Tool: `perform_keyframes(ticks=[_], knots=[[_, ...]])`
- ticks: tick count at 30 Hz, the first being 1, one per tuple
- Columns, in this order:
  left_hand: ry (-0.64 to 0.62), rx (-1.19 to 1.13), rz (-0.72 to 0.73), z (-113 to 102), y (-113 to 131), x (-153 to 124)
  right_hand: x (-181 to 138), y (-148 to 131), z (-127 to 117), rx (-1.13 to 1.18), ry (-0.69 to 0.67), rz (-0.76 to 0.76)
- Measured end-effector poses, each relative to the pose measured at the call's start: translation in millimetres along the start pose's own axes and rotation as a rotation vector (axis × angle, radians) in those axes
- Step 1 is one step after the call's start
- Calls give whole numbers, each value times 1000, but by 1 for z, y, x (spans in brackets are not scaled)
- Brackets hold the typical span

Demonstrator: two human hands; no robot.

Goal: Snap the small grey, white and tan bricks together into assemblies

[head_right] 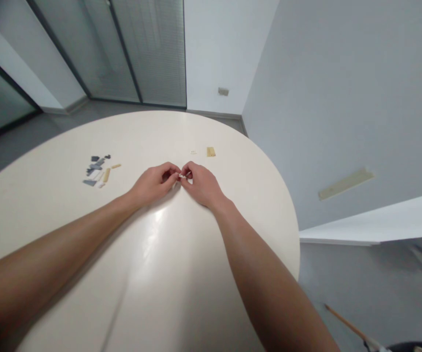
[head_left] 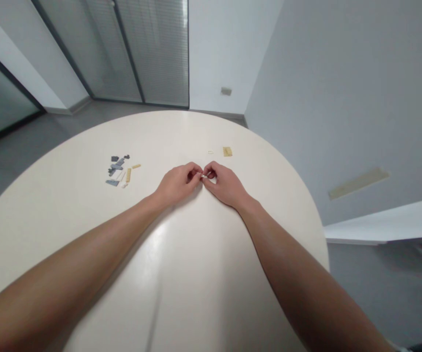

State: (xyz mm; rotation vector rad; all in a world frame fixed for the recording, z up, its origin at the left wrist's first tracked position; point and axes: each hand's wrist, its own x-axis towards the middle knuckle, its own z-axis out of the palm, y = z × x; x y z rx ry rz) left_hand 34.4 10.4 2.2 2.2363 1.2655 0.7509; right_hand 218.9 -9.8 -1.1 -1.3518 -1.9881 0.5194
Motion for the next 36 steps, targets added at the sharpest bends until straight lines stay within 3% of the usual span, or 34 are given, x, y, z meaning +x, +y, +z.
perform_keyframes(ticks=[36], knots=[[31,-37,28,1,0,-1,0,2,0,11,-3,0]])
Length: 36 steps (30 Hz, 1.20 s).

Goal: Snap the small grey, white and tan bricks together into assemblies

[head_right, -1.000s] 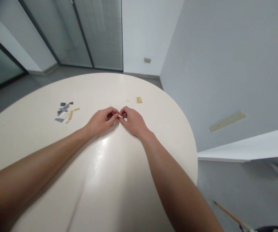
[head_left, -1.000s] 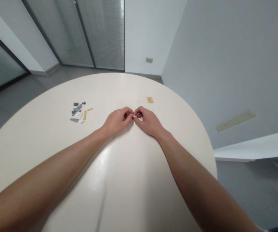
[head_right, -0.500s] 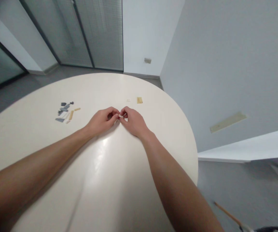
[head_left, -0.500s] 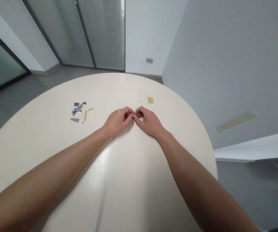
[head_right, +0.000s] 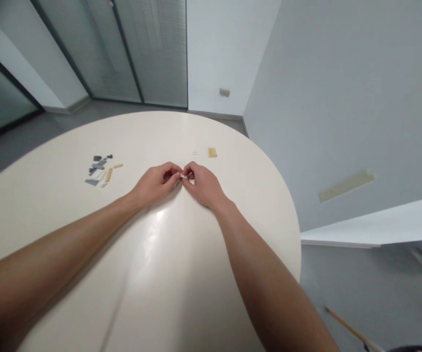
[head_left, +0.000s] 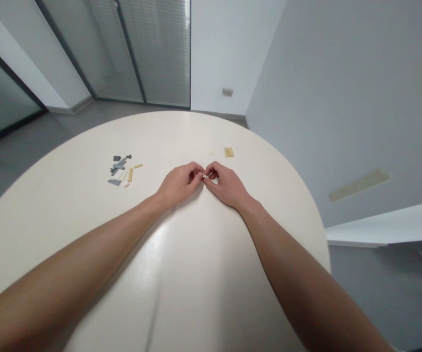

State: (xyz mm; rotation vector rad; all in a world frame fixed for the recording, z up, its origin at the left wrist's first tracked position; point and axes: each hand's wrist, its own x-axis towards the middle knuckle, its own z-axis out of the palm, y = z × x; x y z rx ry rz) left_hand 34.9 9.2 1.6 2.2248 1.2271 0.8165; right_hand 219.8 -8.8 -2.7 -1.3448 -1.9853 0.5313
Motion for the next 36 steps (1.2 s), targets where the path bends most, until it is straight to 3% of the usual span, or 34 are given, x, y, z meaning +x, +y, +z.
perform_keyframes(ticks=[19,36], knots=[[21,-27,37,0,-3,0,-1,-2,0,49,50,-28],[53,21,-29,-1,-4,0,-1,-7,-2,30,39,-7]])
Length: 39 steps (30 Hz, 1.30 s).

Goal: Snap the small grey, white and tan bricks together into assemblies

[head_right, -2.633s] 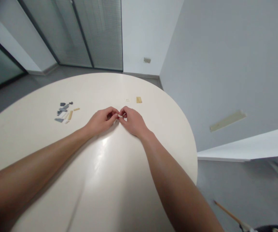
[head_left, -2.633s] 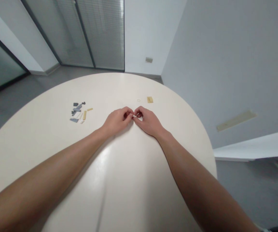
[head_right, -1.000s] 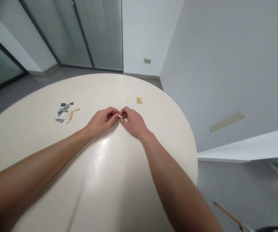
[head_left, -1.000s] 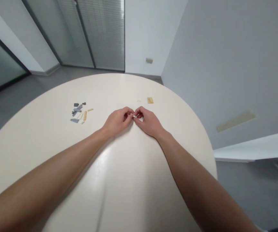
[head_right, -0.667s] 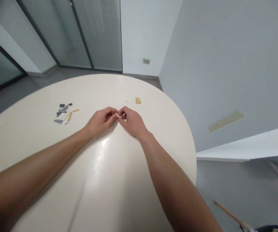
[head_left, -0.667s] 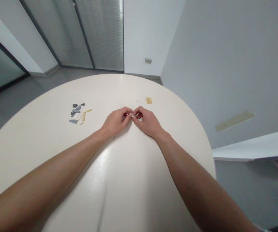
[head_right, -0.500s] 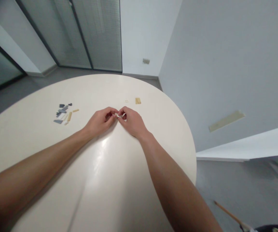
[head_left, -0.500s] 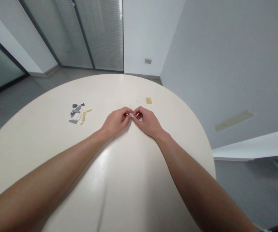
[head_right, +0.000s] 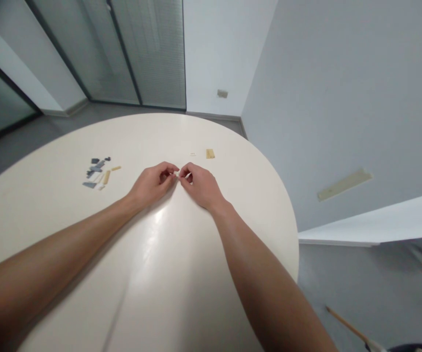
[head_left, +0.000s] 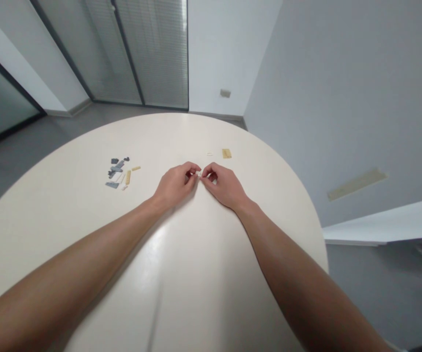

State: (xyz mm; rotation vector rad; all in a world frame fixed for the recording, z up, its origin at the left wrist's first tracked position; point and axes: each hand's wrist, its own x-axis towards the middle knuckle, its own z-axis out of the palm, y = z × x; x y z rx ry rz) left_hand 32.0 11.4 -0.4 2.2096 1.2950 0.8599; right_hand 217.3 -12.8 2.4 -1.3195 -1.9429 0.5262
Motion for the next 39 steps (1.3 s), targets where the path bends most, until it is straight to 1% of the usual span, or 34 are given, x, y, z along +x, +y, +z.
perform_keyframes(ticks=[6,15,23,39], knots=[[10,16,-4,-1,1,-1,1,1,2,15,24,-6],[14,13,-10,-1,0,-1,1,1,2,21,2,8],[39,-18,-16,0,0,-1,1,3,3,12,40,-4],[20,-18,-31,-2,2,-1,1,2,2,-3,40,-5]])
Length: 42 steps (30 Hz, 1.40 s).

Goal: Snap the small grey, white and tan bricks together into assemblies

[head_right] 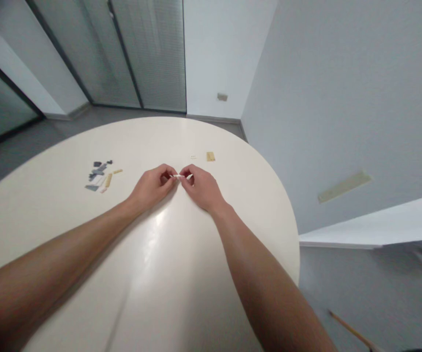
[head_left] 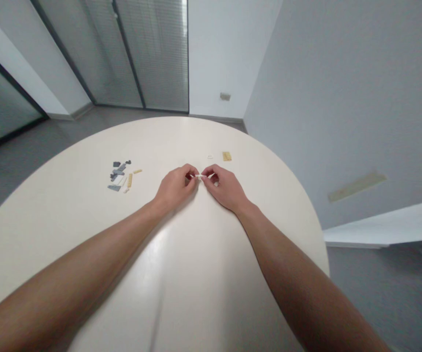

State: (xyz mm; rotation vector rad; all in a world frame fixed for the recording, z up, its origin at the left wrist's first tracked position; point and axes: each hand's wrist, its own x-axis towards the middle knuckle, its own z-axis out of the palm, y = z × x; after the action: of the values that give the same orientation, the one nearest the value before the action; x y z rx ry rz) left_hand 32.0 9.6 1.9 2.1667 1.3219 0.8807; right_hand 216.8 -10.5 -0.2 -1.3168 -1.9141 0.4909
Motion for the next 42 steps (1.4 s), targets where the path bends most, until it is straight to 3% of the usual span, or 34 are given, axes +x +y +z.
perform_keyframes(ticks=[42], knots=[[17,-43,34,3,-4,0,-1,0,0,-14,10,13]])
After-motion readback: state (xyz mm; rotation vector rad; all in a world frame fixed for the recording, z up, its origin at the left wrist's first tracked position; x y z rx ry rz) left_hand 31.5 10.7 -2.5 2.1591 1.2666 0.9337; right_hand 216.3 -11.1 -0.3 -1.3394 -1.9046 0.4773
